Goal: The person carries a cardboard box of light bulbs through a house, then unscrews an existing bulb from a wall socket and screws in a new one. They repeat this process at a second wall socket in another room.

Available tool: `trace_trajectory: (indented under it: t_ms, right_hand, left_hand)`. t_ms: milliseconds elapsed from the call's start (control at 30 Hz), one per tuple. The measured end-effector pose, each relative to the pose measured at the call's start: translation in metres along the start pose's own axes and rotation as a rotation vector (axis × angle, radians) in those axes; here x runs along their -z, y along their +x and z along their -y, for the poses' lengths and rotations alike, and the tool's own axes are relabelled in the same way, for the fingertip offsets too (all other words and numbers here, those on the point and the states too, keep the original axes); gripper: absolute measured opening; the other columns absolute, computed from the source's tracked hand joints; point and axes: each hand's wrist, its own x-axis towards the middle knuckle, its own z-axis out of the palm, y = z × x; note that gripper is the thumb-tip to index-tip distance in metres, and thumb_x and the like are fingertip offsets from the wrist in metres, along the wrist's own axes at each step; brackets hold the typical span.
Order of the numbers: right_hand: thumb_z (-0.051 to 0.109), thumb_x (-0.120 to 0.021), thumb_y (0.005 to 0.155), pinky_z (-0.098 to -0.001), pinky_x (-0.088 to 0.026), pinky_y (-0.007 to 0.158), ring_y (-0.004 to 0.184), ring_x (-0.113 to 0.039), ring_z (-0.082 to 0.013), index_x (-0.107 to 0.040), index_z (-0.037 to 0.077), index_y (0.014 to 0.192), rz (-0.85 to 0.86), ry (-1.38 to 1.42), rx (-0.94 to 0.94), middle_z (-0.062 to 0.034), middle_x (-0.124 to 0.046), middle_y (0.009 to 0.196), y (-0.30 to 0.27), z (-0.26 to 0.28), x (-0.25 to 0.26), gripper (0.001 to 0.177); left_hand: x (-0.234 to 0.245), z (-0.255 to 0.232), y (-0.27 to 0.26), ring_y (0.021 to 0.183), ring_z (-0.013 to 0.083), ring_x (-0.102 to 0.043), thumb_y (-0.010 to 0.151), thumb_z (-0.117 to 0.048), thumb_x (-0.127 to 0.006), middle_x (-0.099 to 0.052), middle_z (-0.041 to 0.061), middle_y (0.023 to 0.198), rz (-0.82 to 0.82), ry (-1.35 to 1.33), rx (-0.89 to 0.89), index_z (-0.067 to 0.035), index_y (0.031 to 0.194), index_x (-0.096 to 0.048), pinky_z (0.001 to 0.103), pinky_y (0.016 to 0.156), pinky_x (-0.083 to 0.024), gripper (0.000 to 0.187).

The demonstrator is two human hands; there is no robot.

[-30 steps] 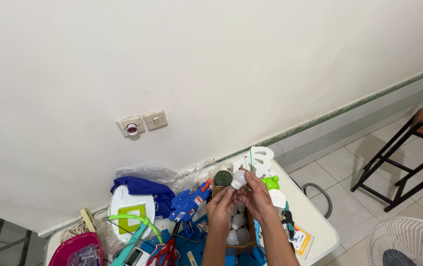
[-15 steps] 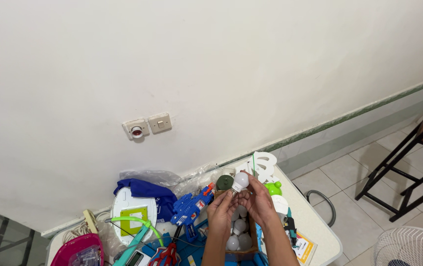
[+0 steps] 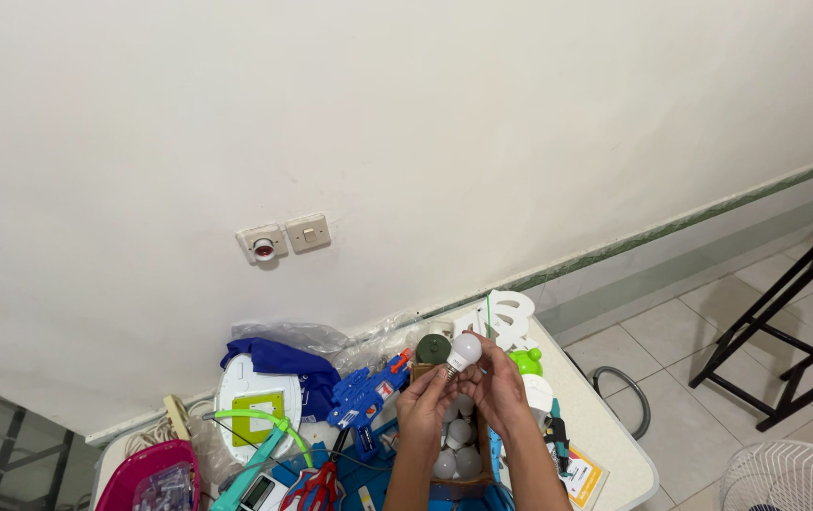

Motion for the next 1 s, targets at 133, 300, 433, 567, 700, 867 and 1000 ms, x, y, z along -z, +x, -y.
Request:
trace_trajectory:
  t_ms: [133,300,433,567,700,867,1000]
  right_hand:
    - [0.033,-0.048,0.100,-0.0321,-0.051,0.057,0.067,-0.059,-0.0157,-0.061,-0.001,0.125,-0.039,-0.095,0.021,-0.0103,-0.066,0.091,-0.001,0.001,0.003,0.044]
    - [0.032,-0.043,0.099,-0.0317,-0.051,0.056,0.067,-0.060,-0.0162,-0.062,0.001,0.123,-0.046,-0.143,0.047,-0.0094,-0.066,0.088,0.000,0.001,0.006,0.043]
    - [0.032,-0.042,0.101,-0.0310,-0.050,0.056,0.068,-0.059,-0.0150,-0.062,0.002,0.121,-0.050,-0.160,0.065,-0.0075,-0.065,0.087,0.003,0.000,0.007,0.041]
    - [0.033,-0.043,0.102,-0.0304,-0.049,0.054,0.067,-0.058,-0.0138,-0.062,0.003,0.119,-0.022,-0.172,0.074,-0.0061,-0.063,0.085,0.003,0.000,0.009,0.040]
    - [0.030,-0.045,0.101,-0.0295,-0.050,0.053,0.066,-0.059,-0.0134,-0.062,0.003,0.118,-0.024,-0.197,0.072,-0.0060,-0.064,0.083,0.005,0.001,0.007,0.037]
    - [0.029,-0.047,0.101,-0.0281,-0.049,0.052,0.065,-0.058,-0.0121,-0.062,0.003,0.117,-0.026,-0.204,0.057,-0.0045,-0.063,0.082,0.007,0.000,0.005,0.034]
    - [0.030,-0.048,0.101,-0.0278,-0.049,0.051,0.064,-0.058,-0.0118,-0.063,0.003,0.117,-0.015,-0.186,0.050,-0.0048,-0.063,0.081,0.010,-0.003,0.004,0.034]
  left_hand:
    - [-0.002,0.003,-0.005,0.080,0.0139,-0.069,0.091,-0.015,-0.073,-0.076,0.010,0.095,0.001,0.055,-0.013,0.005,0.113,-0.075,0.028,0.076,-0.056,0.029]
    - [-0.007,0.001,-0.009,0.079,0.0132,-0.068,0.091,-0.015,-0.073,-0.077,0.011,0.096,0.008,0.092,-0.024,0.006,0.114,-0.075,0.028,0.076,-0.057,0.031]
    - [-0.012,-0.003,-0.013,0.081,0.0134,-0.069,0.091,-0.015,-0.072,-0.079,0.012,0.098,0.025,0.111,-0.025,0.007,0.114,-0.074,0.028,0.078,-0.057,0.032]
    - [-0.013,-0.005,-0.016,0.083,0.0139,-0.070,0.091,-0.016,-0.071,-0.079,0.013,0.099,0.040,0.102,-0.036,0.007,0.114,-0.074,0.028,0.079,-0.058,0.033]
    - [-0.013,-0.006,-0.013,0.080,0.0145,-0.069,0.091,-0.017,-0.073,-0.078,0.012,0.097,-0.010,0.137,-0.032,0.007,0.115,-0.075,0.029,0.077,-0.058,0.034]
    - [-0.011,-0.008,-0.012,0.078,0.0137,-0.069,0.090,-0.017,-0.074,-0.078,0.012,0.096,-0.022,0.149,-0.058,0.007,0.114,-0.076,0.029,0.074,-0.058,0.034]
    - [-0.010,-0.010,-0.014,0.078,0.0139,-0.070,0.089,-0.017,-0.074,-0.079,0.012,0.096,-0.040,0.160,-0.051,0.007,0.113,-0.076,0.028,0.074,-0.058,0.033]
